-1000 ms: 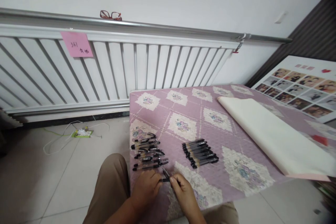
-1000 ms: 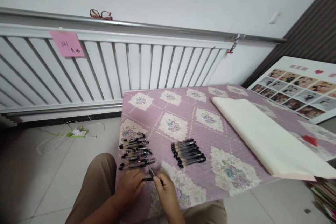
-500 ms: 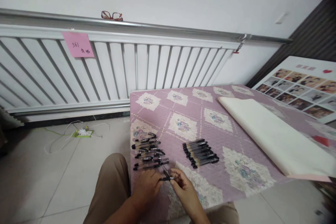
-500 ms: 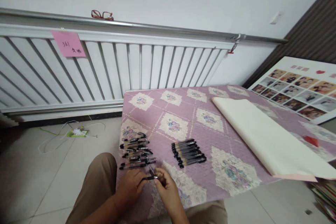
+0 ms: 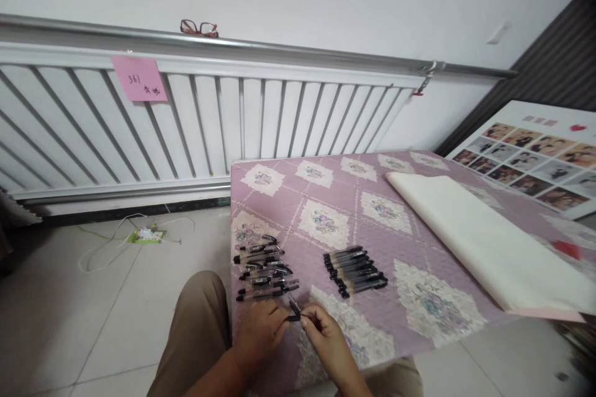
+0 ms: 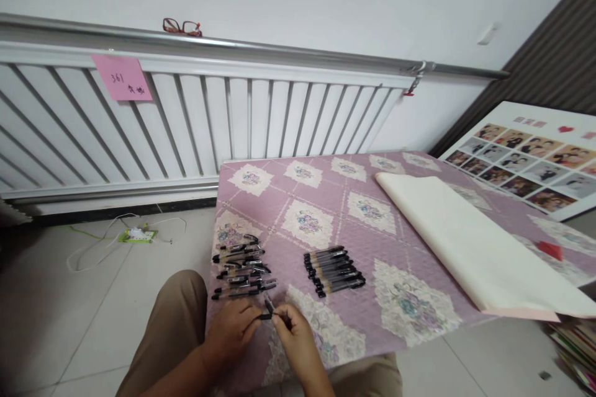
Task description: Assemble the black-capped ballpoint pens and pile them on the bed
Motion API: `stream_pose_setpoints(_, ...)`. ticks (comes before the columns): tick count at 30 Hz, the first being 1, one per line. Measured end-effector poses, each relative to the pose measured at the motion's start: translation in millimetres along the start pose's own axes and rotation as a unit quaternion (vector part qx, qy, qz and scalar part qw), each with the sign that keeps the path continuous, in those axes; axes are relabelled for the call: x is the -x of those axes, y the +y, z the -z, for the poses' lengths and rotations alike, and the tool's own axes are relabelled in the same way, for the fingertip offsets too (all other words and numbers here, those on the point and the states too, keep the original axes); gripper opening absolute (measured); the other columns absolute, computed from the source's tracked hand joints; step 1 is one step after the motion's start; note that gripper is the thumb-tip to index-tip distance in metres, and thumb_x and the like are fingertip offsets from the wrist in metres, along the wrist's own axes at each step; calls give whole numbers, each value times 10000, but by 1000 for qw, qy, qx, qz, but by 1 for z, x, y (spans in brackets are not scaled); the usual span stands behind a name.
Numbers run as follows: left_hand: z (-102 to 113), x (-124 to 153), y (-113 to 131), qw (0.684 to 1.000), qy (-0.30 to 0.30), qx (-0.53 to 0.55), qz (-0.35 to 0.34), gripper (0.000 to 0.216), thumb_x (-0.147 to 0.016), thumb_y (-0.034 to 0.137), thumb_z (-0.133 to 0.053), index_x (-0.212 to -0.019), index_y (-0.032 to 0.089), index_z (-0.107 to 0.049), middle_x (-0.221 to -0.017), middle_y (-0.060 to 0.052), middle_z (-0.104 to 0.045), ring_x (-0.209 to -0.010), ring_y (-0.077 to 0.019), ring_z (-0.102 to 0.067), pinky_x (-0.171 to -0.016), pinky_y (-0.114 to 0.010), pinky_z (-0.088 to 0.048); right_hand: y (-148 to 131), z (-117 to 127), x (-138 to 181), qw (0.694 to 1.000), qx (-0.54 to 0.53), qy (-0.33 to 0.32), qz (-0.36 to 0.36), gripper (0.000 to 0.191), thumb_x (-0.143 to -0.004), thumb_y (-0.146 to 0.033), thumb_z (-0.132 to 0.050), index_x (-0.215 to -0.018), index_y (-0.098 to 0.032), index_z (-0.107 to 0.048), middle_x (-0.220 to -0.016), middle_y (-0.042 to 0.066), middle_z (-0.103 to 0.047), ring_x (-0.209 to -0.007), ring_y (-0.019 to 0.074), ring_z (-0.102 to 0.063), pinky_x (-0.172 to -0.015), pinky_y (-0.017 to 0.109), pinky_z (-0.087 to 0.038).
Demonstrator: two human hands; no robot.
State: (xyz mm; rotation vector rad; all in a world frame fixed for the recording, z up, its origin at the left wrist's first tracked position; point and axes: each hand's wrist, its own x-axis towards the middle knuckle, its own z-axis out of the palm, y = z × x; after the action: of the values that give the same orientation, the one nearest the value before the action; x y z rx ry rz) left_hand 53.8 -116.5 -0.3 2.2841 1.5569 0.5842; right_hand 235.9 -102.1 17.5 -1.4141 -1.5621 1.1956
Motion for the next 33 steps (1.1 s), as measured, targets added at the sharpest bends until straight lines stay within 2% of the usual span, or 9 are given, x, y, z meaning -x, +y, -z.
stream_pose_setpoints(2, 0, 0, 0, 1000, 4, 3, 5, 194, -901, 262, -460, -927, 252, -652, -866, -24, -630, -813, -196, -574, -716, -304, -418, -2, 0, 0, 1000, -26, 1, -10, 143, -756, -332, -590, -810, -205, -627, -741, 4, -623, -721, 184, -580, -691, 272, -450)
stream_pose_setpoints(5, 0, 0, 0, 1000, 9, 8, 6, 176, -891, 258, -474, -920, 256, -647, -869, -17, -627, -813, -194, -571, -717, -303, -413, -2, -1, 0, 999, -46, 20, -19, 225, -729, -325, -619, -921, -208, -622, -819, 19, -650, -773, 197, -599, -731, 287, -459)
stream_pose_setpoints(7, 0, 0, 0, 1000, 15, 9, 3, 172, -888, 251, -479, -925, 255, -647, -872, -19, -628, -817, -197, -571, -722, -307, -411, 0, -3, -1, 999, -21, 27, -13, 171, -756, -367, -597, -808, -205, -616, -744, 8, -621, -722, 186, -575, -689, 275, -449)
stream_pose_setpoints(11, 0, 0, 0, 1000, 13, 4, 2, 170, -888, 243, -481, -928, 249, -646, -865, -22, -626, -817, -198, -567, -726, -309, -405, 3, -5, -3, 999, 35, 26, 2, 338, -809, -447, -522, -566, -215, -483, -566, -32, -472, -585, 151, -463, -573, 249, -387)
stream_pose_setpoints(18, -2, 1, 0, 1000, 18, 12, 15, 133, -878, 248, -503, -897, 254, -634, -864, -8, -616, -813, -190, -554, -715, -298, -383, -2, 0, 0, 1000, -11, -17, -8, 168, -784, -358, -552, -746, -199, -590, -699, -8, -561, -701, 175, -542, -673, 259, -428)
stream_pose_setpoints(22, -4, 1, -1, 999, 29, 18, 14, 145, -869, 228, -503, -916, 258, -637, -871, -7, -618, -812, -187, -554, -714, -296, -381, 1, -1, -1, 999, -33, 14, -15, 191, -747, -335, -589, -880, -198, -597, -774, 7, -588, -752, 188, -563, -717, 275, -442)
stream_pose_setpoints(25, -6, 2, -2, 999, 43, 19, 11, 151, -864, 226, -503, -922, 260, -638, -852, -5, -615, -797, -183, -554, -705, -293, -381, 3, -3, -3, 999, -14, 34, -7, 177, -777, -376, -564, -801, -201, -577, -726, -6, -546, -718, 180, -536, -686, 268, -432)
stream_pose_setpoints(29, -8, 2, -2, 999, 47, 23, 11, 143, -868, 231, -505, -908, 266, -638, -847, 1, -616, -797, -182, -556, -701, -294, -375, 2, -5, -3, 1000, 18, 22, -4, 294, -811, -427, -521, -611, -213, -487, -608, -33, -456, -621, 157, -468, -601, 250, -388)
stream_pose_setpoints(33, -7, 2, -2, 999, 39, 25, 13, 150, -873, 236, -498, -910, 266, -641, -850, -1, -615, -796, -184, -554, -702, -298, -373, 2, -2, -1, 1000, -17, 14, -7, 235, -789, -407, -557, -663, -210, -527, -632, -34, -483, -639, 156, -487, -617, 245, -399)
